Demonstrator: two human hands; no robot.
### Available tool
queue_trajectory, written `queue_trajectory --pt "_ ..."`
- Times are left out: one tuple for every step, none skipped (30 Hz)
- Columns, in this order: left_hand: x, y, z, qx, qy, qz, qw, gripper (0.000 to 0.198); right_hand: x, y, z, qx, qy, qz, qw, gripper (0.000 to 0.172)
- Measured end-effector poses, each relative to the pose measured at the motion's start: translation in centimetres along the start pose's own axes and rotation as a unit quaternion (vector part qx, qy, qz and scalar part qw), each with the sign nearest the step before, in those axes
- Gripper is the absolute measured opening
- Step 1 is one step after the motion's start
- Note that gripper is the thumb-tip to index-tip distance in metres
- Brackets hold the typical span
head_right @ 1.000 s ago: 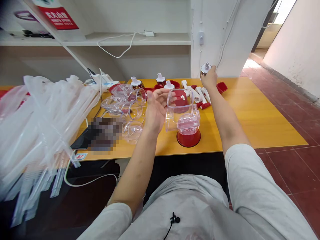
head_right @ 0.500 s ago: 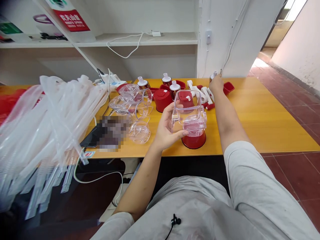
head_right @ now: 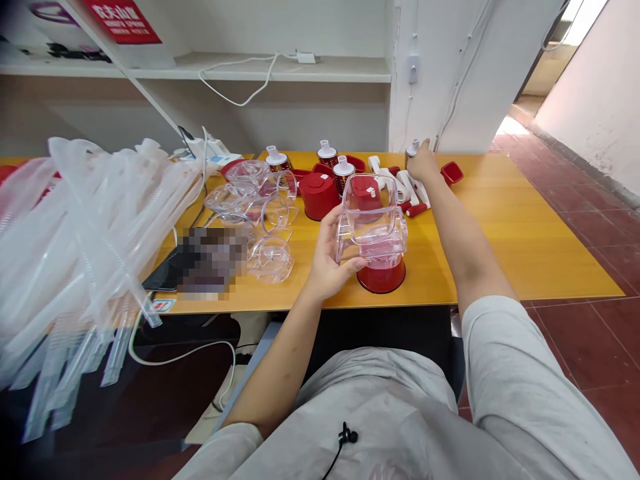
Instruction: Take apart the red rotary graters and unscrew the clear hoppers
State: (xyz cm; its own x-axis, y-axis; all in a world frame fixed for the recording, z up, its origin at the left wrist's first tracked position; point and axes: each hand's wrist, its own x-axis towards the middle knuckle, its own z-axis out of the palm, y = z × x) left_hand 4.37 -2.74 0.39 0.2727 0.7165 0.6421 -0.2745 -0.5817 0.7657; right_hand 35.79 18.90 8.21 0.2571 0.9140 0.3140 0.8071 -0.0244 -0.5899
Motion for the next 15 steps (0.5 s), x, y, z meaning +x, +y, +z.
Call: queue_trajectory --pt "-0.1 -0.1 0.1 -0.002 0.003 -0.006 1.000 0.114 -0.4 -0.1 -0.4 0.003 0.003 0.011 1.000 0.053" --pt "-0.3 -0.2 0.1 -0.005 0.007 -0.012 1.000 0.113 -0.7 -0.3 -0.8 0.008 0.006 0.024 1.000 0.055" --pt "-0.3 -0.3 0.1 -0.008 0.011 -0.016 1.000 0.113 -1.1 -0.5 -1.2 0.017 0.007 0.033 0.999 0.056" --pt "-0.4 -0.3 0.2 -0.012 0.013 -0.017 1.000 0.113 -1.4 -0.7 -1.6 0.029 0.005 0.036 0.999 0.056" --pt "-0.4 -0.3 0.2 -0.014 0.014 -0.017 1.000 0.113 -1.7 -0.9 -2.0 0.046 0.002 0.037 0.998 0.056" --pt "-0.4 -0.4 0.2 -0.015 0.015 -0.017 1.000 0.113 -2.1 -1.2 -2.5 0.066 -0.002 0.037 0.997 0.055" --pt "-0.4 -0.4 0.2 -0.015 0.017 -0.019 1.000 0.113 -2.6 -1.4 -2.9 0.092 -0.006 0.034 0.995 0.055" --pt "-0.5 -0.5 0.2 -0.014 0.020 -0.020 1.000 0.113 -3.3 -1.7 -3.4 0.122 -0.013 0.029 0.992 0.056" --pt "-0.5 -0.5 0.2 -0.012 0.025 -0.020 0.999 0.113 -4.2 -1.9 -3.9 0.157 -0.024 0.020 0.987 0.058" --pt "-0.6 -0.6 0.2 -0.011 0.031 -0.019 0.999 0.113 -5.4 -2.0 -4.4 0.194 -0.041 0.009 0.980 0.063" --pt "-0.7 -0.7 0.3 -0.011 0.036 -0.020 0.999 0.114 -6.9 -2.1 -5.0 0.234 -0.064 -0.004 0.970 0.070" --pt "-0.9 -0.7 0.3 -0.015 0.037 -0.025 0.999 0.118 -8.8 -2.1 -5.5 0.273 -0.093 -0.018 0.957 0.078" --pt "-1.1 -0.8 0.3 -0.023 0.034 -0.036 0.999 0.123 -11.0 -2.0 -6.1 0.309 -0.126 -0.035 0.942 0.087" --pt "-1.3 -0.8 0.2 -0.035 0.025 -0.056 0.997 0.130 -13.4 -1.9 -6.5 0.341 -0.156 -0.052 0.926 0.098" --pt "-1.6 -0.8 0.2 -0.047 0.014 -0.083 0.995 0.139 -16.0 -1.8 -6.9 0.367 -0.183 -0.068 0.910 0.108"
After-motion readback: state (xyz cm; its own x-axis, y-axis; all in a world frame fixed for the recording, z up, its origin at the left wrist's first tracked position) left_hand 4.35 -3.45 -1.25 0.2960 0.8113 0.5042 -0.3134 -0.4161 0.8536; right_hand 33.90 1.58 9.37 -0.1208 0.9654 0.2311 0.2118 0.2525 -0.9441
